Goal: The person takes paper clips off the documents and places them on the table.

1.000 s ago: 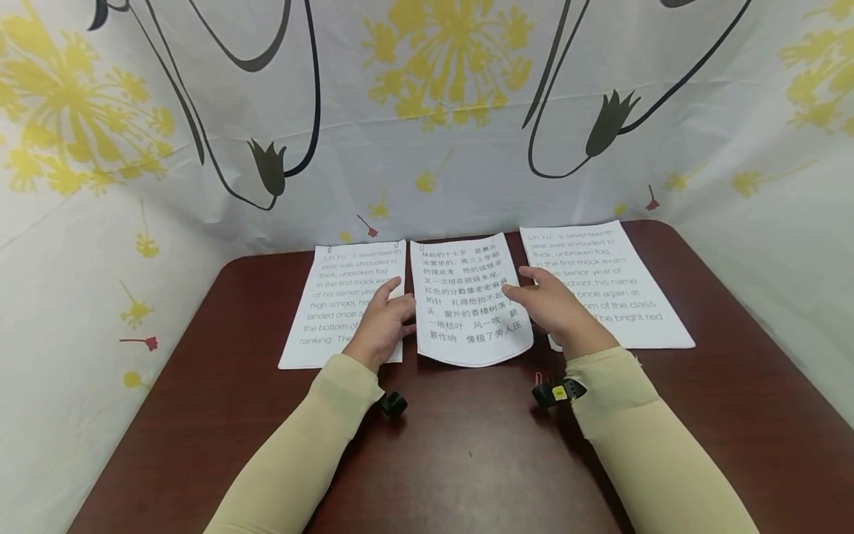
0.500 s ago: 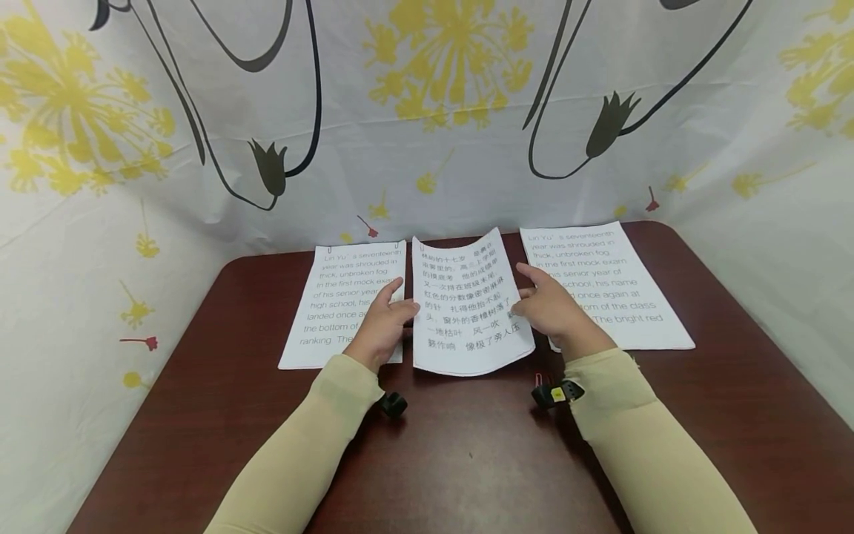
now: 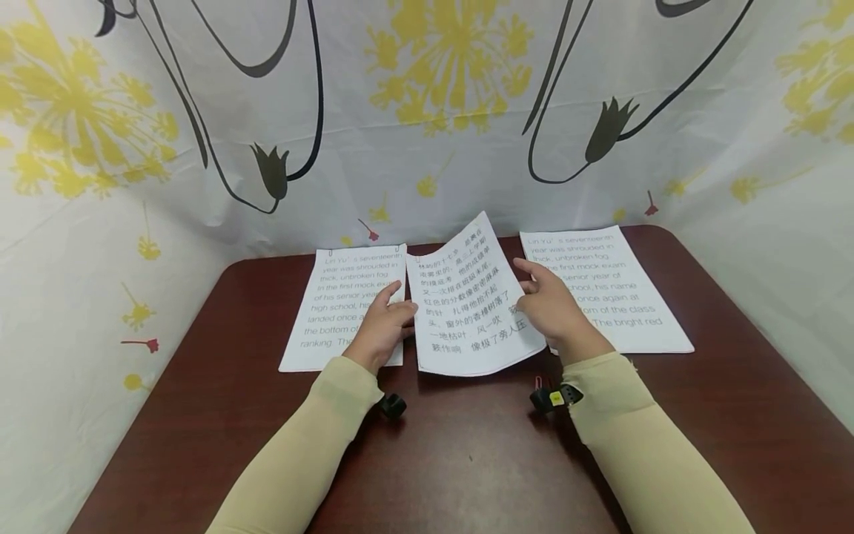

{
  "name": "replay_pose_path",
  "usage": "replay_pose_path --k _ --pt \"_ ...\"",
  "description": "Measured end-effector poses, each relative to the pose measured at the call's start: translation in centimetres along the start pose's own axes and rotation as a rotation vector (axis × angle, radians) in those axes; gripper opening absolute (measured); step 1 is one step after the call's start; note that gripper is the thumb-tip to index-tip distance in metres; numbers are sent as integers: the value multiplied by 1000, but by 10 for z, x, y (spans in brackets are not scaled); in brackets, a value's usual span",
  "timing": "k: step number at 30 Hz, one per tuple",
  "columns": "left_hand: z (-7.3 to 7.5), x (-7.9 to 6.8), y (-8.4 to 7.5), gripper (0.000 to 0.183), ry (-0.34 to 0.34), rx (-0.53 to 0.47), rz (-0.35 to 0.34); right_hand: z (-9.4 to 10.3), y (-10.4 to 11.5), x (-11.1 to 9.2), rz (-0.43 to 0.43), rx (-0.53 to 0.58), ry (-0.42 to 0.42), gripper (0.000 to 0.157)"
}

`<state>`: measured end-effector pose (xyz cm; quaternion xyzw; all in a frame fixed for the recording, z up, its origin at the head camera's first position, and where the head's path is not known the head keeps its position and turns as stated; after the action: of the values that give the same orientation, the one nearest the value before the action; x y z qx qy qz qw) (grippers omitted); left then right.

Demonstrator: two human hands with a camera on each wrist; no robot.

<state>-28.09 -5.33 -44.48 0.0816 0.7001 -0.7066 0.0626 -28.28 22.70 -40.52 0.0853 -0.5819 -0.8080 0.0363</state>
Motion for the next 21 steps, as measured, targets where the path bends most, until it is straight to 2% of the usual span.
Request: replay_pose_path --k 5,9,14,21 --pt "1 0 0 72 -25 41 -7 1 5 -2 7 19 -53 85" --pt "3 2 0 72 -41 6 -21 1 9 -4 16 34 -71 84" --pt "8 1 -5 72 -55 -96 -106 -1 12 -6 49 79 -95 84" --pt "17 -4 -18 73 -29 -197 -240 -4 17 -8 124 122 -139 83"
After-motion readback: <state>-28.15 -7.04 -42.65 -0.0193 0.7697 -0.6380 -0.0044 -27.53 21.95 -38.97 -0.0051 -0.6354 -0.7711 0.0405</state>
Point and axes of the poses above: each hand's wrist, its own x-axis towards the middle knuckle, its own z-axis out of the back of the hand, y = z × x, the point moved 3 cm from there along x, towards the middle knuckle, and after that the axes turned 1 degree about -z, right-handed, at the moved point
